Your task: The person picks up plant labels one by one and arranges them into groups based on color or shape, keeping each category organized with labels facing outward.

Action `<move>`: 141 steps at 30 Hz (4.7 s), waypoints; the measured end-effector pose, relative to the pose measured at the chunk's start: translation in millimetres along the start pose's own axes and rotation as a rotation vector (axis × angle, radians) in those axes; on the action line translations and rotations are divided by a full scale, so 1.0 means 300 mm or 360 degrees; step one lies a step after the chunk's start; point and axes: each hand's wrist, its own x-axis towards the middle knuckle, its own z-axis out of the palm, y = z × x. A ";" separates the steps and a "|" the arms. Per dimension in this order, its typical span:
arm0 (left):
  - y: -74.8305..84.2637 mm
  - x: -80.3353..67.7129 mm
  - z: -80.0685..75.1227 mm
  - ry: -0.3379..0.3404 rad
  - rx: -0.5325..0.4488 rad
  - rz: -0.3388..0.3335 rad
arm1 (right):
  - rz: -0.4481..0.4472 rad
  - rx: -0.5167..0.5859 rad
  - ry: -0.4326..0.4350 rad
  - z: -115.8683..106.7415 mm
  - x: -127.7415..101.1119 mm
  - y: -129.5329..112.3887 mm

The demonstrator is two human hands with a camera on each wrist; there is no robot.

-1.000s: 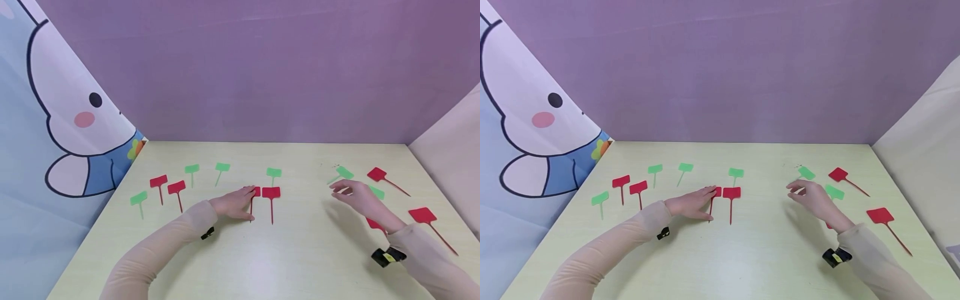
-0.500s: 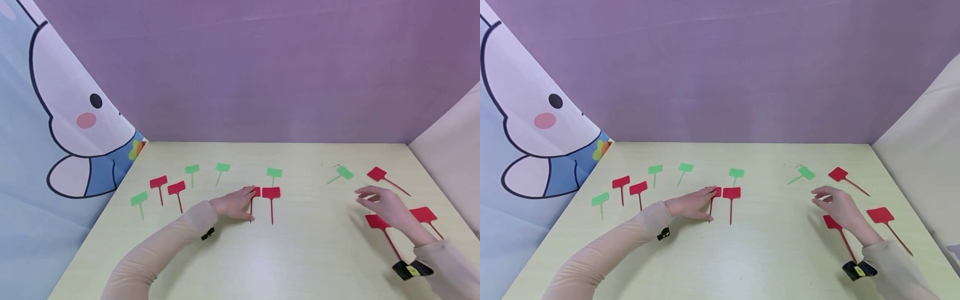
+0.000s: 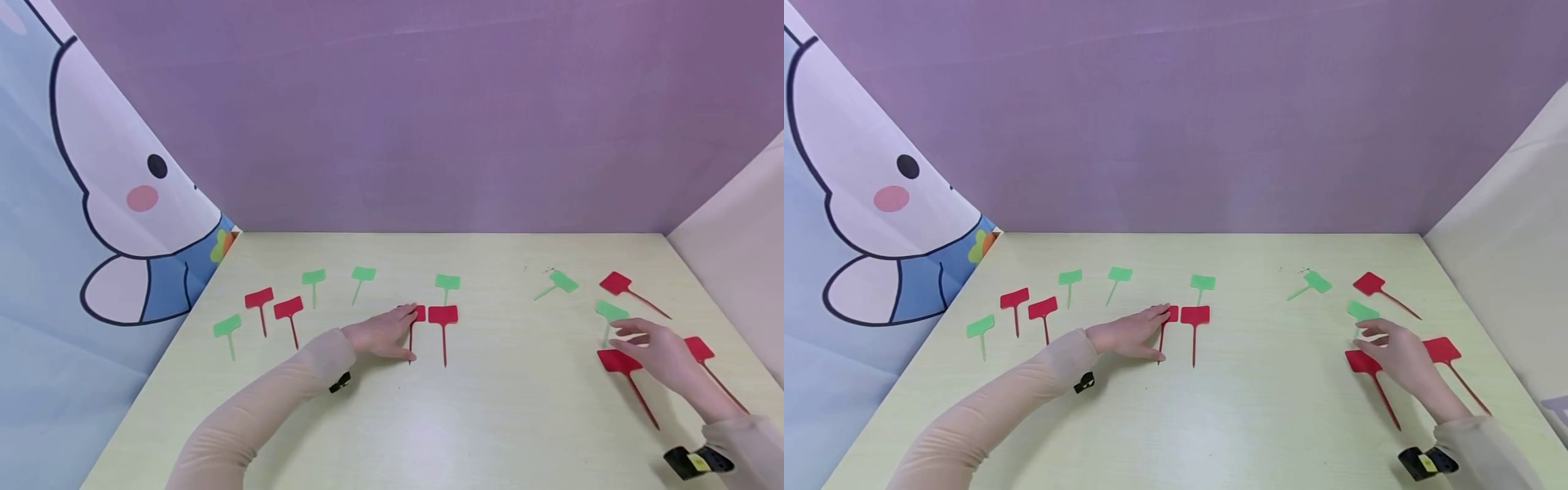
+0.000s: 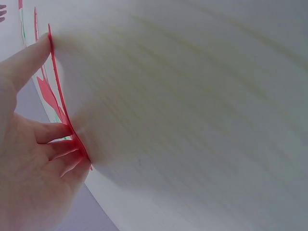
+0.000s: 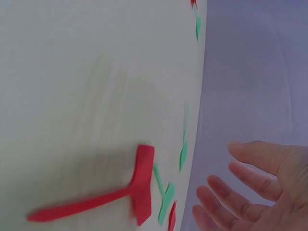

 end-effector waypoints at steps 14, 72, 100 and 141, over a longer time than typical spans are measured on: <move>0.001 -0.003 -0.005 0.0003 -0.0003 0.0024 | 0.0127 -0.0049 -0.0147 0.009 -0.003 0.066; -0.005 0.002 0.001 -0.0001 -0.0011 0.0046 | 0.0210 -0.0116 -0.0256 0.035 0.033 0.173; -0.008 0.000 0.005 0.0011 -0.0018 0.0055 | 0.0300 0.0227 -0.0224 -0.003 0.031 0.151; -0.004 0.001 -0.007 0.0003 -0.0020 0.0054 | 0.0301 0.0895 -0.0258 0.104 0.181 -0.051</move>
